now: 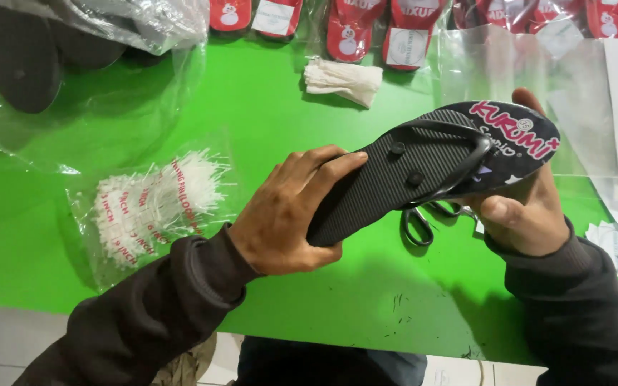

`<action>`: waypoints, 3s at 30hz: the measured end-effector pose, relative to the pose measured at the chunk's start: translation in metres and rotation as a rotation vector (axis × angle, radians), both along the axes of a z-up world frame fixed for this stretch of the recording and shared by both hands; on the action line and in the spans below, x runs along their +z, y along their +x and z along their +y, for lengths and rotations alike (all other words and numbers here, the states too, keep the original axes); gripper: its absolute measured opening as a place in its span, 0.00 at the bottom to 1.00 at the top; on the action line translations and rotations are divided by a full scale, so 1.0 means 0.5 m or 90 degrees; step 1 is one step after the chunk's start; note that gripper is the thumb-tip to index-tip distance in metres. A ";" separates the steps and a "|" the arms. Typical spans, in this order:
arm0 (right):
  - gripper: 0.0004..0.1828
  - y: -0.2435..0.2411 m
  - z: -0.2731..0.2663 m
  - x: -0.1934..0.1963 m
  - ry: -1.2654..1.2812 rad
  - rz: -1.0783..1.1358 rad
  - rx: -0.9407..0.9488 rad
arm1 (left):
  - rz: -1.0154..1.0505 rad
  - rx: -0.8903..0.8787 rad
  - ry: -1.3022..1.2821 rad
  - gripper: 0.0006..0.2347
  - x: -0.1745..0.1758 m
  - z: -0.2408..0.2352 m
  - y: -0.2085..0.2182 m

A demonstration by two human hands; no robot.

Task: The person is finishing and packaging flip-flops by attaching plastic loops, placing them in bags with cardboard headers, and trimming excess material with scissors.

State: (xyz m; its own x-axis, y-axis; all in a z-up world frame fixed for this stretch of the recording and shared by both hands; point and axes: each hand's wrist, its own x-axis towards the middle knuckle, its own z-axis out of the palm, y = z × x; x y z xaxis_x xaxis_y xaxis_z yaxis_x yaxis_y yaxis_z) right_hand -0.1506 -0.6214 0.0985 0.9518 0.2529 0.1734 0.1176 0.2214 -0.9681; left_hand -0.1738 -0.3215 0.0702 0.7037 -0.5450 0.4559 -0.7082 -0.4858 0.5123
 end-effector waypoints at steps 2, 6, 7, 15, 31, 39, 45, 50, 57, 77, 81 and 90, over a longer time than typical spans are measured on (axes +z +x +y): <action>0.64 0.013 -0.024 -0.018 -0.007 -0.013 -0.035 | -0.010 -0.040 -0.002 0.45 -0.029 -0.022 0.038; 0.59 0.035 -0.044 -0.052 -0.033 -0.103 -0.028 | 0.046 -0.092 -0.044 0.40 -0.022 -0.019 0.068; 0.57 0.035 -0.048 -0.059 -0.040 -0.097 -0.043 | 0.089 -0.114 -0.056 0.38 -0.016 -0.013 0.072; 0.50 0.052 -0.057 -0.107 0.010 -0.157 0.059 | 0.060 -0.119 -0.006 0.38 -0.012 0.029 0.087; 0.51 0.045 -0.054 -0.112 -0.083 -0.276 -0.008 | 0.095 0.180 -0.234 0.20 -0.020 0.091 0.117; 0.55 -0.040 -0.013 -0.135 -0.535 -0.217 -0.093 | 0.269 0.155 -0.451 0.19 -0.037 0.073 0.116; 0.56 -0.047 -0.017 -0.191 -0.734 -0.334 -0.101 | 0.296 0.055 -0.506 0.19 -0.048 0.062 0.113; 0.41 -0.053 -0.010 -0.184 -0.725 -0.425 -0.170 | 0.322 0.065 -0.505 0.19 -0.049 0.059 0.110; 0.38 -0.063 -0.023 -0.191 -0.742 -0.399 -0.255 | 0.278 0.080 -0.583 0.21 -0.064 0.060 0.119; 0.30 0.013 -0.088 -0.158 -0.855 -0.367 0.054 | 0.365 -0.001 -0.733 0.18 -0.101 0.050 0.118; 0.37 -0.002 -0.072 -0.140 -0.875 -0.303 0.066 | 0.322 0.007 -0.725 0.18 -0.122 0.049 0.126; 0.26 -0.007 -0.083 -0.154 -0.949 -0.356 -0.021 | 0.377 0.063 -0.697 0.24 -0.124 0.045 0.126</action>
